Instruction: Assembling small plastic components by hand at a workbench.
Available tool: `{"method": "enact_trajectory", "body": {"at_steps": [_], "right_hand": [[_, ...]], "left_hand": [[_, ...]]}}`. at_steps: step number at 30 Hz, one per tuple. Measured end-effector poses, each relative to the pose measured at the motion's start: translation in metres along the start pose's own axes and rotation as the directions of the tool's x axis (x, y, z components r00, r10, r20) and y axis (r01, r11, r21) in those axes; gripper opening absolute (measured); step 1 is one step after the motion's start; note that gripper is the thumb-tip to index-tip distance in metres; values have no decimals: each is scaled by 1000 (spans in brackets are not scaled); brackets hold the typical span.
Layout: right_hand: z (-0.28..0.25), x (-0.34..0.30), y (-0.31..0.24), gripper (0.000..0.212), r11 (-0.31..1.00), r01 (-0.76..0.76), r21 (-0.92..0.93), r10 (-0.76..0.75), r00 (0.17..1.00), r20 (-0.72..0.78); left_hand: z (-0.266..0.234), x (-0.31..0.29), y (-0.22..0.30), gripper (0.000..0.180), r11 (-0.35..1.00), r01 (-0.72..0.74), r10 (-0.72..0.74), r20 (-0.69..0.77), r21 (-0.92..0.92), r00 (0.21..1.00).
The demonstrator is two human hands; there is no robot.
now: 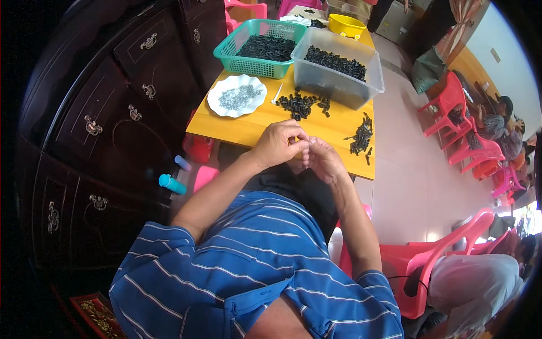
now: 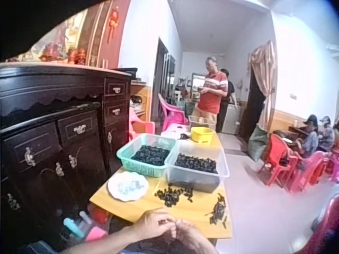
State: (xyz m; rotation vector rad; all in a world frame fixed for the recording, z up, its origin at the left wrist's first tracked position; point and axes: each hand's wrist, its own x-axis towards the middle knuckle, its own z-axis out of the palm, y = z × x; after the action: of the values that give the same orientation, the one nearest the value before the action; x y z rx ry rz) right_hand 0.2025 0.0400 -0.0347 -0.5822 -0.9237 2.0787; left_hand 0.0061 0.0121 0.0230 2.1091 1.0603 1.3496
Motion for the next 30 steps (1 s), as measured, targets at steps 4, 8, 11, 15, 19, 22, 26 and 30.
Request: {"method": "enact_trajectory", "body": {"at_steps": [4, 8, 11, 15, 19, 22, 26, 30], "right_hand": [[-2, 2, 6, 19, 999, 32, -30, -30, 997, 76], [5, 1, 7, 21, 992, 37, -118, -44, 998, -49], [15, -1, 9, 21, 979, 28, -204, -60, 987, -151], [16, -1, 11, 22, 981, 27, -192, -56, 988, -147], [11, 0, 8, 22, 999, 37, -34, -41, 994, -104], [8, -1, 2, 22, 997, 36, 67, -29, 994, -107], [8, -2, -3, 26, 993, 51, 104, -40, 994, -102], [10, -3, -4, 26, 994, 61, 91, -53, 995, -88]], "left_hand": [[1, -2, 4, 11, 993, 82, -84, 19, 81, 996], [4, -6, 8, 18, 959, 99, -103, 3, 266, 995], [8, -9, 9, 18, 947, 118, -114, -33, 299, 993], [10, -10, 8, 17, 932, 95, -85, -46, 349, 995], [6, -6, 3, 14, 973, 58, -44, -64, 222, 997], [0, -1, 3, 12, 990, 107, -97, -114, 90, 989], [-2, 0, 0, 8, 993, 104, -96, -124, 60, 988], [3, -1, -1, 7, 995, 88, -81, -118, 53, 990]]}}
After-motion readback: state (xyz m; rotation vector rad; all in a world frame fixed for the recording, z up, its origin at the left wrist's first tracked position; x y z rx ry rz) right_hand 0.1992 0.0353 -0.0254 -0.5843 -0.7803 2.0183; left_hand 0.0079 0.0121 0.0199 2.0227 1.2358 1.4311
